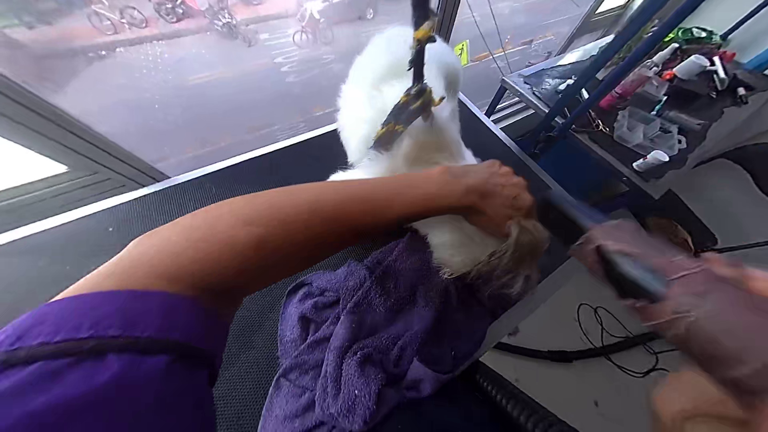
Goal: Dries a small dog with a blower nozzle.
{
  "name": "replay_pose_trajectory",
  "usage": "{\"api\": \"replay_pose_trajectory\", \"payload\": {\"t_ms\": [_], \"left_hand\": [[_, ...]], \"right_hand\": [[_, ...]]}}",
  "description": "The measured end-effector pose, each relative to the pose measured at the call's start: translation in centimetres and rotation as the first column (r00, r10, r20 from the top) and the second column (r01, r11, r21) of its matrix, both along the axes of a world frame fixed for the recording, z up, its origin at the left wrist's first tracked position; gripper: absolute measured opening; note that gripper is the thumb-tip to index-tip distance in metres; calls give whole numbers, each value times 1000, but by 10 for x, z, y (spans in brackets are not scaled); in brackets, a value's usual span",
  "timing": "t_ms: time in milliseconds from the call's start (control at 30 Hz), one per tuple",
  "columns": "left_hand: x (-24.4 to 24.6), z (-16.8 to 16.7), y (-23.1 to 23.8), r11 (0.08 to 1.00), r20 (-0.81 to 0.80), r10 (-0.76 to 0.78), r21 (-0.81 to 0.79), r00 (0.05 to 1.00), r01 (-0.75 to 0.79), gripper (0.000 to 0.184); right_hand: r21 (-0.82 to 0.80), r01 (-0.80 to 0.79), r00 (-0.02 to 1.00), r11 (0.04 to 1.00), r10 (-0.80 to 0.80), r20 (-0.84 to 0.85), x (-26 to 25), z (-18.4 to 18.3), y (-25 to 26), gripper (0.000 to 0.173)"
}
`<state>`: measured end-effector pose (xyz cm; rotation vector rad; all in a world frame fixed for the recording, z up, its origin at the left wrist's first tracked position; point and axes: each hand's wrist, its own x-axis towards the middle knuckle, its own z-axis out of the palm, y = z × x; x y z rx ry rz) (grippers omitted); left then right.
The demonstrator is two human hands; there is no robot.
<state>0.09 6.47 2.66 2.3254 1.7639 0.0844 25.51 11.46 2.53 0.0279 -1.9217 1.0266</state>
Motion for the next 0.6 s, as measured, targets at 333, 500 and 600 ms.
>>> {"api": "replay_pose_trajectory", "payload": {"t_ms": [333,500,600], "left_hand": [[-16,20,39,915,-33,357,-187,934,-357,40],[-19,22,41,907,-29,377,-188,926,-376,37],[-23,22,42,903,-32,389,-186,921,-387,34]], "right_hand": [[162,151,984,975,-133,-121,-39,-67,-31,35],[129,236,967,963,-219,-133,-38,-66,-31,34],[102,300,946,949,-282,-158,-39,-65,-29,34]]}}
